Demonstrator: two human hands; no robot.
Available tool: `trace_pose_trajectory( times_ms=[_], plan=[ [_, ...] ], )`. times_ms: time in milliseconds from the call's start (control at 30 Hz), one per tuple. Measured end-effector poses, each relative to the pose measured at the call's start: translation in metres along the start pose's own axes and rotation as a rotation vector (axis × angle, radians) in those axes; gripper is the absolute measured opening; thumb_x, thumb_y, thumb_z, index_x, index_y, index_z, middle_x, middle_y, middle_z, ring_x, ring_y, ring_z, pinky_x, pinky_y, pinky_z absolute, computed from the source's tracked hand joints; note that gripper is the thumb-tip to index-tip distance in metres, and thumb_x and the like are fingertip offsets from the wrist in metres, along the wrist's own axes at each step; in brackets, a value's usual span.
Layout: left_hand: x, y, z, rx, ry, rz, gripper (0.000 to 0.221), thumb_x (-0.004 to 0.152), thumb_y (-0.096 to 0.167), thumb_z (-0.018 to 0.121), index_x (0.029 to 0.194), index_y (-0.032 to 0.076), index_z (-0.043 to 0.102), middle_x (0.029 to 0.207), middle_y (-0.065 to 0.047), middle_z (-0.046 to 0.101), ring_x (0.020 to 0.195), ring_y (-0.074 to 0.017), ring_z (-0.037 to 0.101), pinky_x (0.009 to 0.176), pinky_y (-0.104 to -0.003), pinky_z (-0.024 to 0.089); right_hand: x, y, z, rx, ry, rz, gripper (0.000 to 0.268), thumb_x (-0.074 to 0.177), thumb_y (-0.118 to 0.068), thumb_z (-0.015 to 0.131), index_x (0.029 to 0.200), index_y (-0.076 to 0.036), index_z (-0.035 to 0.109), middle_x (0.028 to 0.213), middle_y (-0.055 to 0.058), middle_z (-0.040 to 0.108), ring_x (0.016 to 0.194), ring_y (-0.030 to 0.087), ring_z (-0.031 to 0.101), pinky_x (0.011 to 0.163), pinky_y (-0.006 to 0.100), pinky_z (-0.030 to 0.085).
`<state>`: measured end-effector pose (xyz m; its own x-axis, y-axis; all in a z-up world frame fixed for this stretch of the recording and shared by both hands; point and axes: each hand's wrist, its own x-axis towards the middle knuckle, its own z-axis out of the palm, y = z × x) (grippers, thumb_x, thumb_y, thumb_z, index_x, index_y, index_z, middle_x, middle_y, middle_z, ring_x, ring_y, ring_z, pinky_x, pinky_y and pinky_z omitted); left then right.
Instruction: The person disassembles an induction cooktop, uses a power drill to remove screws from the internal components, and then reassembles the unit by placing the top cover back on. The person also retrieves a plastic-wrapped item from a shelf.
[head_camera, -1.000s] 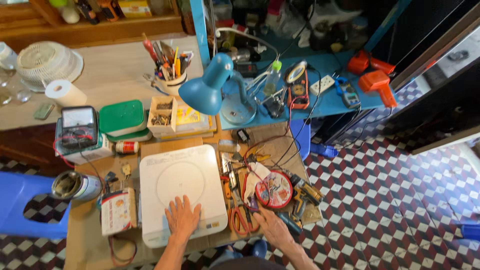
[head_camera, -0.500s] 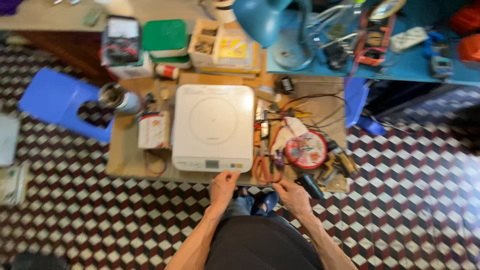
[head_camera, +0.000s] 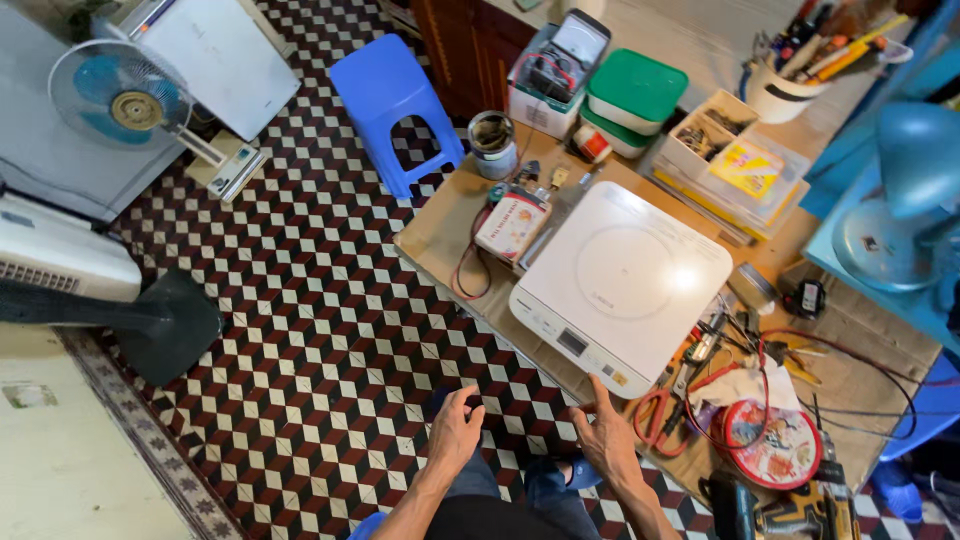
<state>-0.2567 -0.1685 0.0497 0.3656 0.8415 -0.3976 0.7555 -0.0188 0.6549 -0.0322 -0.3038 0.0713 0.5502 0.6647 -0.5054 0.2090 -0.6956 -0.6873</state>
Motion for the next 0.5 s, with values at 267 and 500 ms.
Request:
trace_pose_trajectory(
  times_ms=[267, 500],
  plan=[
    [0.048, -0.064, -0.092, -0.136, 0.161, 0.113, 0.044, 0.092, 0.022, 0.068, 0.134, 0.011, 0.058, 0.116, -0.013, 0.066, 0.098, -0.0279, 0.069, 0.079, -0.042, 0.057, 0.023, -0.133, 0.109, -0.065, -0.141, -0.032, 0.076, 0.092, -0.025, 0.062, 0.159, -0.018, 0.027, 0.108, 0.015, 0.076, 0.077, 0.028, 0.076, 0.071, 0.039, 0.061],
    [0.117, -0.154, -0.207, -0.314, 0.247, -0.021, 0.043, 0.091, 0.019, 0.067, 0.132, 0.011, 0.060, 0.119, -0.013, 0.066, 0.093, -0.0255, 0.072, 0.077, -0.041, 0.059, 0.077, -0.244, 0.250, -0.122, -0.340, -0.136, 0.079, 0.092, -0.028, 0.065, 0.158, -0.013, 0.024, 0.107, 0.016, 0.077, 0.074, 0.021, 0.074, 0.066, 0.036, 0.062]
  ],
)
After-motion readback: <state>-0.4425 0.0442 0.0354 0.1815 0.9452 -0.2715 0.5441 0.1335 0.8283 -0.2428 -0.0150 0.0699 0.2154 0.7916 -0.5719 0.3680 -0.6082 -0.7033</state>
